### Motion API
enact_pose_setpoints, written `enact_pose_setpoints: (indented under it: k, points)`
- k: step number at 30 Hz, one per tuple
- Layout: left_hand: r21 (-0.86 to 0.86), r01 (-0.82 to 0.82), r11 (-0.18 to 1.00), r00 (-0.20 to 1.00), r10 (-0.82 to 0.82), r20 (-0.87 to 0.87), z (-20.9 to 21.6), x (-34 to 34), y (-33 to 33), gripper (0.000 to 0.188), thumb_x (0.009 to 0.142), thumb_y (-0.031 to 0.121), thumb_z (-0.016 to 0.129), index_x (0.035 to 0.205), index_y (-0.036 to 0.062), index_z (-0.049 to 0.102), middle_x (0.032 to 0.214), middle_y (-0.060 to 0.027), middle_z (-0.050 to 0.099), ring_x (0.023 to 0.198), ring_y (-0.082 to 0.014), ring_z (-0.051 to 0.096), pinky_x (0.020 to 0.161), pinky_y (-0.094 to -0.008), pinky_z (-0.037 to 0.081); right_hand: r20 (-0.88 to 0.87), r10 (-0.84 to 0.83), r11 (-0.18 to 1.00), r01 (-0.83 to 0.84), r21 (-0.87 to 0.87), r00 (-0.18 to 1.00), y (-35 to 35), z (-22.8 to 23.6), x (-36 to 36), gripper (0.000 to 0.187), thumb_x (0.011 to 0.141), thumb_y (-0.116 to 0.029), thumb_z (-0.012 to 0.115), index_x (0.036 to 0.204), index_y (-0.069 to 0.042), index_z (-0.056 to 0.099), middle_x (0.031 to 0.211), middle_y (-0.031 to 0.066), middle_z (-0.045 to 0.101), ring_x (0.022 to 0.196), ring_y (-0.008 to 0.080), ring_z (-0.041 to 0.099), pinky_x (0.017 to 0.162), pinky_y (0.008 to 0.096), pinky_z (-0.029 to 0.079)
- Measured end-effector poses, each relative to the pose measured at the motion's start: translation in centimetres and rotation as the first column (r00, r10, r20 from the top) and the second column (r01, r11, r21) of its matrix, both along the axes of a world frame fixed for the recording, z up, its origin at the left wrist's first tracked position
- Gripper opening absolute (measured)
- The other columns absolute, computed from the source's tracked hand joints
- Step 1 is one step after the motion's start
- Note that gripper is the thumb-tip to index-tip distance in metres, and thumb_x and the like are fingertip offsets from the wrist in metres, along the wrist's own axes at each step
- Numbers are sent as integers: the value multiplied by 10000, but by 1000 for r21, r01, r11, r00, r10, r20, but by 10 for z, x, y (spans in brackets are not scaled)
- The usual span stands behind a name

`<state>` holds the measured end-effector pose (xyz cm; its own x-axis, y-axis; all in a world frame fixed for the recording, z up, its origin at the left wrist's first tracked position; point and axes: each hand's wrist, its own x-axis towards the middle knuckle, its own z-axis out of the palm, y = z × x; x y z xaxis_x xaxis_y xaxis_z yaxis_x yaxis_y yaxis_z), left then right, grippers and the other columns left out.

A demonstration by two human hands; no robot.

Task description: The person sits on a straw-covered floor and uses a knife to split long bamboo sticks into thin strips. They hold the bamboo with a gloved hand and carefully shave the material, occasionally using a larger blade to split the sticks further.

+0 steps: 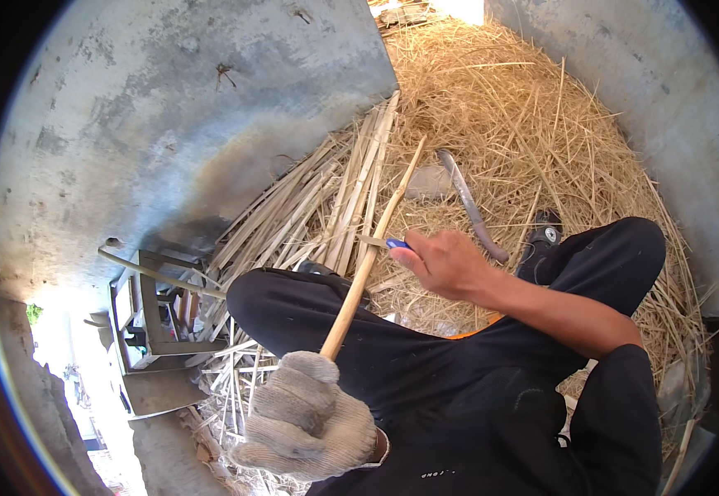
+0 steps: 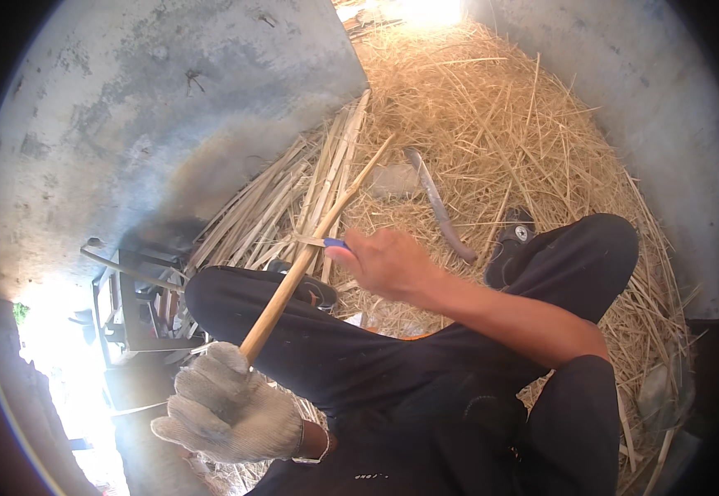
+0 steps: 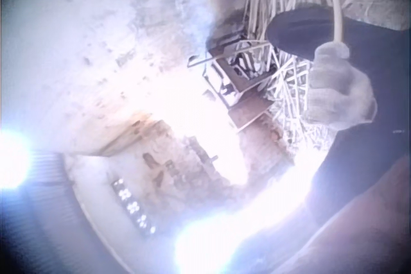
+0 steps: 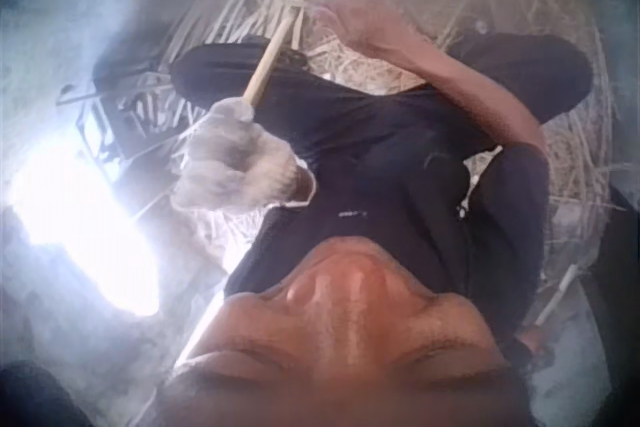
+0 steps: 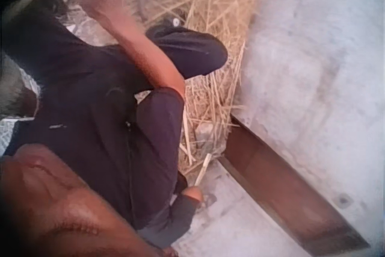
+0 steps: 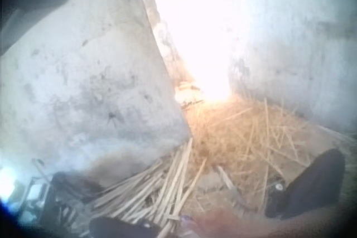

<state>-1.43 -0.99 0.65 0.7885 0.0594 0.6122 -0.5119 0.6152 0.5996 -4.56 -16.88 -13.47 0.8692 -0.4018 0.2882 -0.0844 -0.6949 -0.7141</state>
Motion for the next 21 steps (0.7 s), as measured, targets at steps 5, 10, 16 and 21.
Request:
enact_pose_setpoints:
  k: [5,10,16,21]
  points:
    - [-111,-192,975,963,166,-212,14,-1,-11,526,1071,387,350,597,161,353,573,8,256,494,-135,234,526,-321,417,58,113,989,-107,-100,992,27,35,-14,396,1017,-417,486,822,-74,519,499,113,493,411,323,526,414,445,401]
    - [33,-249,968,946,250,-207,9,-10,-15,511,1051,393,412,605,154,340,597,6,255,524,-141,256,583,-342,439,-92,-99,991,90,-94,991,-5,10,-1,415,1014,-429,492,814,-68,519,505,132,502,427,336,542,431,450,418]
    - [52,39,998,999,-38,-27,3,-1,-2,501,1044,394,425,610,155,346,603,8,253,544,-145,272,613,-352,413,50,5,993,1,-121,999,3,27,-8,417,1008,-423,507,817,-54,528,502,131,508,426,340,547,426,449,423]
    - [55,57,997,998,-57,5,-5,2,8,524,1032,531,350,673,157,428,578,-13,365,492,-185,409,598,-426,505,-167,-15,1000,11,-25,986,-1,29,-5,447,1028,-418,468,812,-35,553,489,141,515,448,341,585,439,454,448]
